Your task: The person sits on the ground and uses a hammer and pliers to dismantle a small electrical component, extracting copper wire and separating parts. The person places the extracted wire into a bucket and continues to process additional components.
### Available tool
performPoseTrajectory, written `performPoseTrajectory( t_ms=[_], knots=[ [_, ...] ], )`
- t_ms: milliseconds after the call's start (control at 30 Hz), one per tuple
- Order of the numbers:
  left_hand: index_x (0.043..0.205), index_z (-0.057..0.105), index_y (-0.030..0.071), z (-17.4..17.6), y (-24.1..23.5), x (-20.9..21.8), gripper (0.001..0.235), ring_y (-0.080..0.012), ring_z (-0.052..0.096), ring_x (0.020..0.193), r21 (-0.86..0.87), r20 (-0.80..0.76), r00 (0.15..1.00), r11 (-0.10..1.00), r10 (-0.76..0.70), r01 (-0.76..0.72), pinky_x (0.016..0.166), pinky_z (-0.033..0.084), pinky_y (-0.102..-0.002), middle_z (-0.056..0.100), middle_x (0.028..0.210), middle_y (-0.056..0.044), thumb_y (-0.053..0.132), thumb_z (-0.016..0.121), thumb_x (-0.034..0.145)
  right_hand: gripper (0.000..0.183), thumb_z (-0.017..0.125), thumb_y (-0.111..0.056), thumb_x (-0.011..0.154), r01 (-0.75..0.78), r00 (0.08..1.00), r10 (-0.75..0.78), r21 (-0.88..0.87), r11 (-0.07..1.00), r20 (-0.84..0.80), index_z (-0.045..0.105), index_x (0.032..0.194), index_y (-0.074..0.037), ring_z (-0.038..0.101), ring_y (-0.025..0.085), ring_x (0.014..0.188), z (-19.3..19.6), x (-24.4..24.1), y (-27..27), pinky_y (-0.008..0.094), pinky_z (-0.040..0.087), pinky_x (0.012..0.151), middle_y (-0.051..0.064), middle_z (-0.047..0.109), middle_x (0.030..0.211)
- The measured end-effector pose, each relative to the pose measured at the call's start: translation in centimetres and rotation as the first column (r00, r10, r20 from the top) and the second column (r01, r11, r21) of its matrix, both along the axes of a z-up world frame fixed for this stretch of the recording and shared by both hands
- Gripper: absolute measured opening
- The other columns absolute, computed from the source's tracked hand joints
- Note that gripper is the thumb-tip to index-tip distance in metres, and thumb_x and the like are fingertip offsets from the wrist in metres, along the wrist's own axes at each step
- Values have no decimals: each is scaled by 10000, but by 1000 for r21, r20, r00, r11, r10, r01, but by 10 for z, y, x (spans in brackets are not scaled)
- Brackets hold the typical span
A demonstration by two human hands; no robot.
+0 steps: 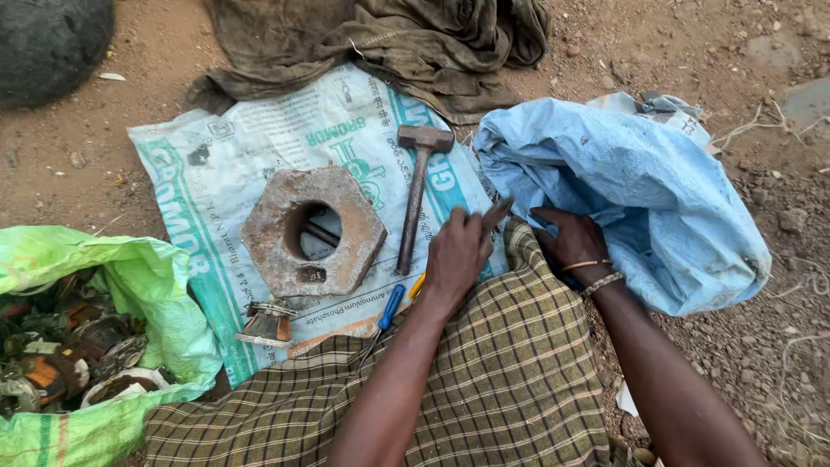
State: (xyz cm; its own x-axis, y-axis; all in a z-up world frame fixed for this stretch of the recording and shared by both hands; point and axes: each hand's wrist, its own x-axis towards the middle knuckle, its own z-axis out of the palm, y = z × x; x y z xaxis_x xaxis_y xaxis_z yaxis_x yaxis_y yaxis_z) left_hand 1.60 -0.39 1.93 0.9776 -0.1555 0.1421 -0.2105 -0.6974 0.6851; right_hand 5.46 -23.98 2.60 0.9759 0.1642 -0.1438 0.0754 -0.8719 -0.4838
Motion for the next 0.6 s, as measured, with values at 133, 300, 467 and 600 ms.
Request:
performPoseTrajectory(
  t_ms=[133,300,467,600],
  knots=[
    [1101,642,21,44,-4,33,400,-391,646,954,27,313,950,1000,-12,3,800,509,-512,605,1074,-175,273,751,810,439,794,-271,833,7,1000,-7,-13,1000,19,740,1241,-119,698,398,1052,13,-6,-5,469,561,902,184,727,1193],
    [1021,673,42,75,38,-34,193,-353,673,940,-113,139,972,978,190,-175,813,533,-475,675,1012,-142,232,701,999,315,736,-310,956,-2,959,-1,10,1000,283,751,1181,-89,714,389,1065,49,-4,25,470,573,887,193,746,1165],
    [927,752,85,73,156,-139,115,-363,695,790,-36,79,899,903,431,-429,675,548,-471,703,860,-142,109,640,918,405,701,-399,927,-236,969,239,51,970,-69,751,1181,-88,748,382,890,60,27,104,478,585,790,166,770,1005],
    [1117,675,24,67,260,-166,344,-386,667,917,322,71,762,709,643,-628,777,534,-510,662,1012,-166,272,770,898,570,673,-485,975,-371,873,243,-252,894,-423,643,1389,-94,762,427,849,24,67,193,532,601,765,242,785,911]
  ],
)
